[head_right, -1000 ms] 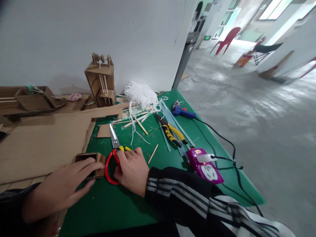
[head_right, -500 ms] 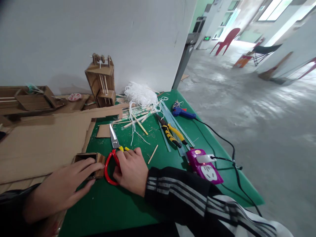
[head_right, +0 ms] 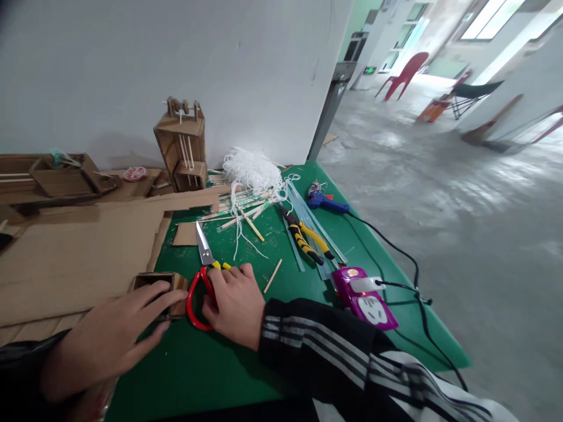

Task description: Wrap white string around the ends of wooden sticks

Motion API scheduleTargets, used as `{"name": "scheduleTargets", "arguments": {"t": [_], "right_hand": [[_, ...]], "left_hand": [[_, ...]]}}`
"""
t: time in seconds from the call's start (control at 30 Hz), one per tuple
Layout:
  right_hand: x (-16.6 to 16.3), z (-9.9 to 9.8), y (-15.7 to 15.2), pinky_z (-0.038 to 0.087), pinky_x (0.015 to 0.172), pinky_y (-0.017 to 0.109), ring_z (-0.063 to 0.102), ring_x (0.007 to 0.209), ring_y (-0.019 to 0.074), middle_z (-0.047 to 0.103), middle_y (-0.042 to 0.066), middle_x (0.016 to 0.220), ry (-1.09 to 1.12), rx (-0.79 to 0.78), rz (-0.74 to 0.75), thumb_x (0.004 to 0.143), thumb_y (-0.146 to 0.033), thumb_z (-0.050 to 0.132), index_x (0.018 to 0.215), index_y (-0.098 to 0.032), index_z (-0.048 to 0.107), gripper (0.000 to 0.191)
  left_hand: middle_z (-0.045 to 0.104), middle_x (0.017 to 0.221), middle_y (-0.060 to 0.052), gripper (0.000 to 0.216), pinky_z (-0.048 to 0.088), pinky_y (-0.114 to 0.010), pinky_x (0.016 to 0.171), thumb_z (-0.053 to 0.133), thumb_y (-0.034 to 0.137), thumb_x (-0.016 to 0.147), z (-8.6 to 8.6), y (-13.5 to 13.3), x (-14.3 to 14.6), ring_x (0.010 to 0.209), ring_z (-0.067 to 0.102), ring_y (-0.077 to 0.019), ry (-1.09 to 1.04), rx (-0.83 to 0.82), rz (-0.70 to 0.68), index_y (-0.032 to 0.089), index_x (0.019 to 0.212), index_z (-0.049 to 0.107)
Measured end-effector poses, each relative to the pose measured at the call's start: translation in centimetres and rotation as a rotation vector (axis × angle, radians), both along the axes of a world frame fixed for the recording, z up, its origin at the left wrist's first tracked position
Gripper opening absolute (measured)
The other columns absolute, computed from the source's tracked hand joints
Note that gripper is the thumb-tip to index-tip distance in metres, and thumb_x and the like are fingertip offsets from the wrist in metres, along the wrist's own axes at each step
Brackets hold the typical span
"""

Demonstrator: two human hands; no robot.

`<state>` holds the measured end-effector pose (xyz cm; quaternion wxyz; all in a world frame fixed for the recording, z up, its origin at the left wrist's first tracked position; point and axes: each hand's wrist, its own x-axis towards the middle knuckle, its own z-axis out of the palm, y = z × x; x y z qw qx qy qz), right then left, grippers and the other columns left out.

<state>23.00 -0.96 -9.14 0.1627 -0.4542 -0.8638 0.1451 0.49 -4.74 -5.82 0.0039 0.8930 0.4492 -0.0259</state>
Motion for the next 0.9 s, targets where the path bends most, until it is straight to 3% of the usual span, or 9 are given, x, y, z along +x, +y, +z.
{"name": "scheduleTargets", "arguments": {"t": [0.47, 0.7, 0.9], "right_hand": [[0.0, -0.1, 0.0, 0.026, 0.080, 0.035, 0.058, 0.081, 0.0225, 0.068, 0.006, 0.088, 0.023, -0.023, -0.001, 0.079, -0.026, 0.058, 0.105, -0.017, 0.055, 0.028], [0.1, -0.1, -0.6, 0.026, 0.081, 0.036, 0.059, 0.082, 0.0232, 0.068, 0.006, 0.087, 0.023, -0.042, 0.009, 0.078, -0.024, 0.058, 0.105, -0.016, 0.056, 0.027], [0.5, 0.2, -1.3, 0.026, 0.081, 0.038, 0.059, 0.085, 0.0251, 0.068, 0.007, 0.090, -0.013, -0.065, -0.003, 0.081, -0.029, 0.059, 0.104, -0.017, 0.055, 0.026]], "left_hand": [[0.061, 0.120, -0.009, 0.039, 0.052, -0.030, 0.067, 0.045, 0.020, 0.089, -0.1, 0.1, 0.0, 0.096, 0.065, -0.0244, -0.034, -0.014, 0.009, 0.026, 0.128, 0.049], [0.061, 0.120, -0.010, 0.037, 0.052, -0.030, 0.060, 0.045, 0.021, 0.088, -0.1, -0.3, 0.2, 0.093, 0.066, -0.0259, -0.016, 0.008, 0.014, 0.025, 0.124, 0.053], [0.061, 0.121, -0.009, 0.038, 0.055, -0.034, 0.065, 0.045, 0.019, 0.088, -0.1, -0.7, 0.5, 0.094, 0.066, -0.0258, -0.035, -0.024, 0.033, 0.027, 0.124, 0.052]]}}
